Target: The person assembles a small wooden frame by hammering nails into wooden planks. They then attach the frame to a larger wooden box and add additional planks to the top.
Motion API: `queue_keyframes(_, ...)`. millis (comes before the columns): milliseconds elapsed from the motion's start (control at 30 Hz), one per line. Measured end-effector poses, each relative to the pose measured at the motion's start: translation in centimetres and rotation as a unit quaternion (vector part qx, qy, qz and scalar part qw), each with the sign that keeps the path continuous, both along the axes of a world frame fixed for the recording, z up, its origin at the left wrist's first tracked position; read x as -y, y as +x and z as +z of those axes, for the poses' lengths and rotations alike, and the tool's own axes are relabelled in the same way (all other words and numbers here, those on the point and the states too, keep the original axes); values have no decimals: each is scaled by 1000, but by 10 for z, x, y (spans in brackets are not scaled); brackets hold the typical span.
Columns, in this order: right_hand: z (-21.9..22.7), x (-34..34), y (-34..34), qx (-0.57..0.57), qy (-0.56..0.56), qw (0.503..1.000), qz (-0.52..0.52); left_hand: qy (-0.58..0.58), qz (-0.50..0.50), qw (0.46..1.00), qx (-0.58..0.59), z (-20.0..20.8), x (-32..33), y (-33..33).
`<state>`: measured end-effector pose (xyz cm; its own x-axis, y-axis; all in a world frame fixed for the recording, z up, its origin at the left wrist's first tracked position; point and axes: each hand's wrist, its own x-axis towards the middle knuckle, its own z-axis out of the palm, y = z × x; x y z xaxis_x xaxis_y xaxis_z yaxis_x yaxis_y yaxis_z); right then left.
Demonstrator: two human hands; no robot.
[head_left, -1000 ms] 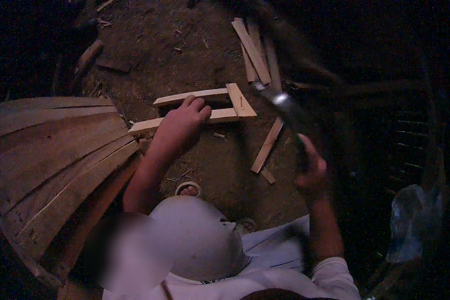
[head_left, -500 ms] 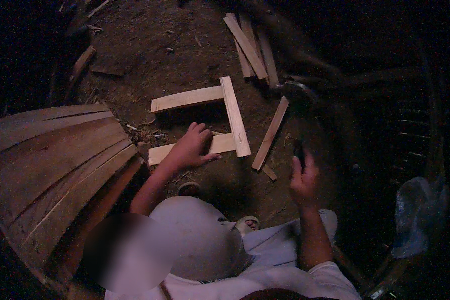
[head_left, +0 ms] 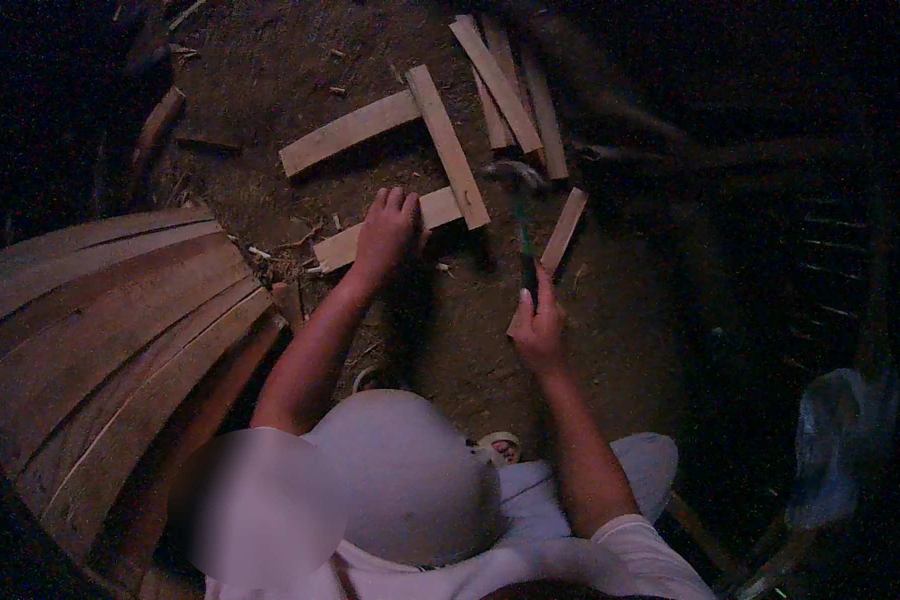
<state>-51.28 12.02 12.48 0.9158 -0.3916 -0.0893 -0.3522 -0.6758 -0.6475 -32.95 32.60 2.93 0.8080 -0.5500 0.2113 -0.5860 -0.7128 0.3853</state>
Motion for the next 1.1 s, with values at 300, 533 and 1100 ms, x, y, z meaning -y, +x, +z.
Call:
queue_keyframes(300, 5, -21, -13, 34, -68, 996, 43, 18, -11, 998, 60, -10, -6, -6)
queue_keyframes(533, 13, -9, -21, 80, -103, 990, 50, -17, -22, 998, 64, -8, 2, -9)
queue_keyframes(1100, -52, 24, -27, -108, -171, 977, 64, 22, 2, 996, 92, 9, 12, -8)
